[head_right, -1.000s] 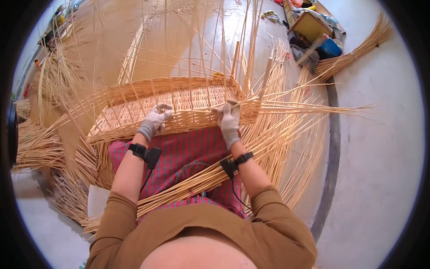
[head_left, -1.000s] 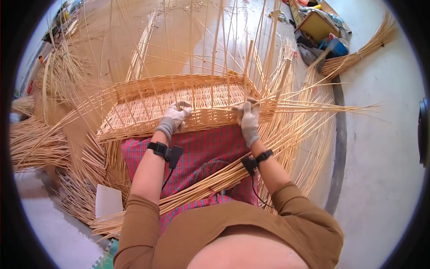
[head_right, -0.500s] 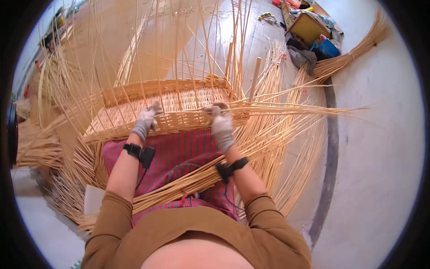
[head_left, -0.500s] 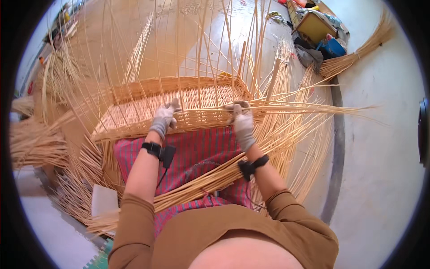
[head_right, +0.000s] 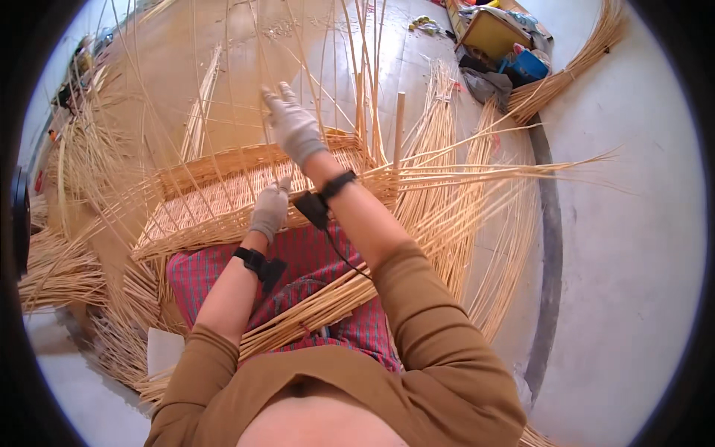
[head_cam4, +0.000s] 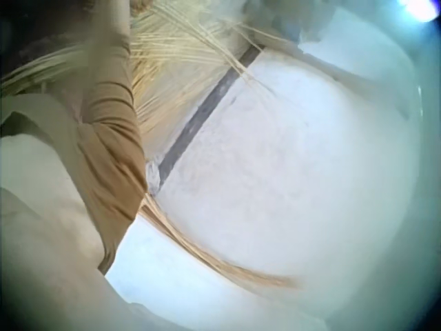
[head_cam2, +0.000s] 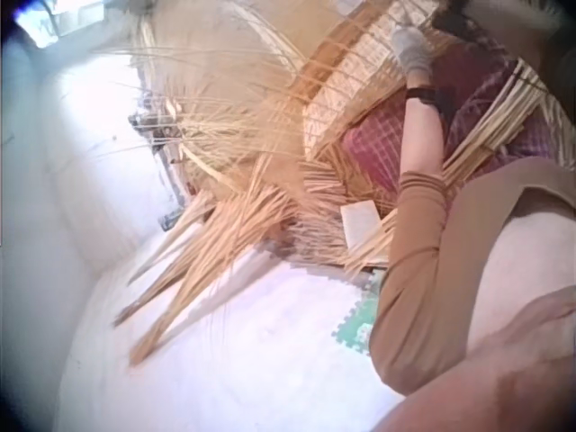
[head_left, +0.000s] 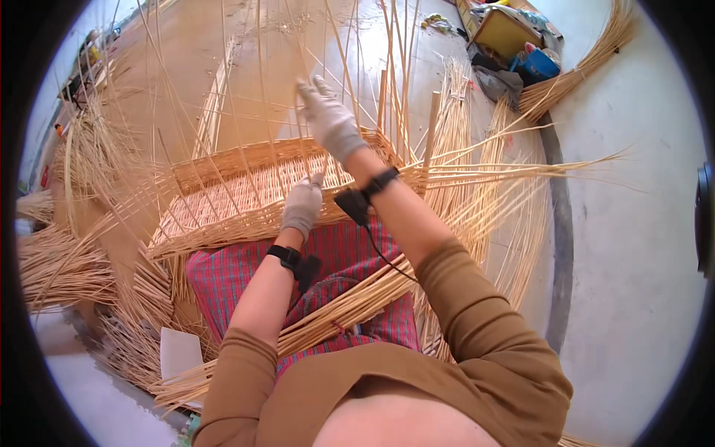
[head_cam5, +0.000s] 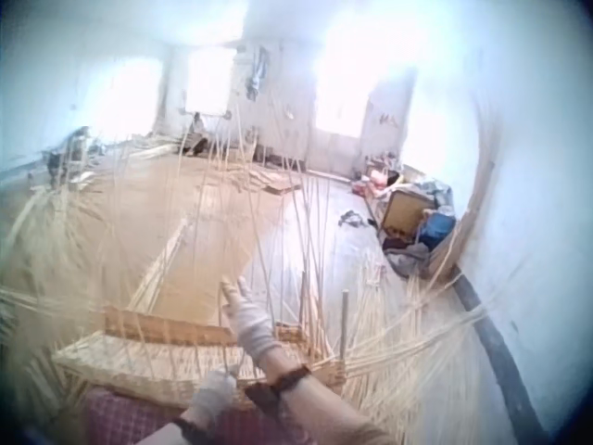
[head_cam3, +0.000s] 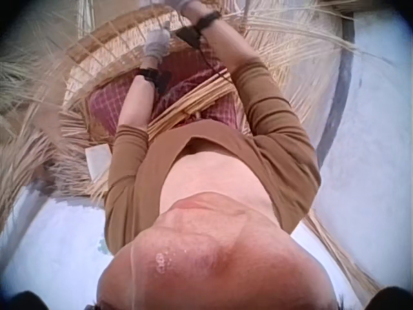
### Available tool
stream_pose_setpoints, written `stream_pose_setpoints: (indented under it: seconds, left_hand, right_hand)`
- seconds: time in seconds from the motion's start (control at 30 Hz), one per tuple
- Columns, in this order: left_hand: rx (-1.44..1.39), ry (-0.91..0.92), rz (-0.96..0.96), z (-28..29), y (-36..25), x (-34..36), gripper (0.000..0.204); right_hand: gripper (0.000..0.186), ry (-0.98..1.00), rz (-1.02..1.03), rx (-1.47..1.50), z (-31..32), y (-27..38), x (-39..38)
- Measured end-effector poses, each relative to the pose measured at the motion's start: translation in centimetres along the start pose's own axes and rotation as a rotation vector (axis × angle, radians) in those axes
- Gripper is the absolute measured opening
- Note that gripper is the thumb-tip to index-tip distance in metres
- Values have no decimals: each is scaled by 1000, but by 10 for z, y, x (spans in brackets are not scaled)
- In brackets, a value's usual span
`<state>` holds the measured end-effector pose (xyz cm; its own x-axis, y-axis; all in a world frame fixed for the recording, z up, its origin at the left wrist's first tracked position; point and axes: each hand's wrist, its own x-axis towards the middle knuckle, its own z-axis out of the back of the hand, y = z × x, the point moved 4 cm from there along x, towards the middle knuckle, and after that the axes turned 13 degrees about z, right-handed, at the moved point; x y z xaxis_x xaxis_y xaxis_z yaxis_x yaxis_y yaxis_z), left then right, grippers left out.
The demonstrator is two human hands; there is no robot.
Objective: Weaving a large rectangular wicker basket using long straw or wood strips.
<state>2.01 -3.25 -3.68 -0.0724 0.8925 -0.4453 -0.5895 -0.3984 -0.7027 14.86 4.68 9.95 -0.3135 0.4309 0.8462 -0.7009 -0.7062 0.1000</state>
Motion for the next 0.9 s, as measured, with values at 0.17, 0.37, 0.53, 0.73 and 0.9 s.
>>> stream_pose_setpoints:
  seconds: [0.17,0.37,0.53,0.73,0.9]
  left_hand:
    - [20,78,20,-4,4,16,58]
    - [-13,159,82,4,-2,9,39]
    - [34,-211,-96,23,-36,15,57]
    - [208,-363,-23,22,-44,-11,60]
    - [-673,170,-414,-18,-71,-43,23]
  right_hand:
    - [74,201,-557,288,28,-15,-25]
    - [20,-546,-1095,884,117,-22,-188]
    - [13,-727,-968,980,106,-3,-179]
    - [14,-506,-814,1031,149,8,-159]
    - [9,-484,-1194,766,176,-41,-225]
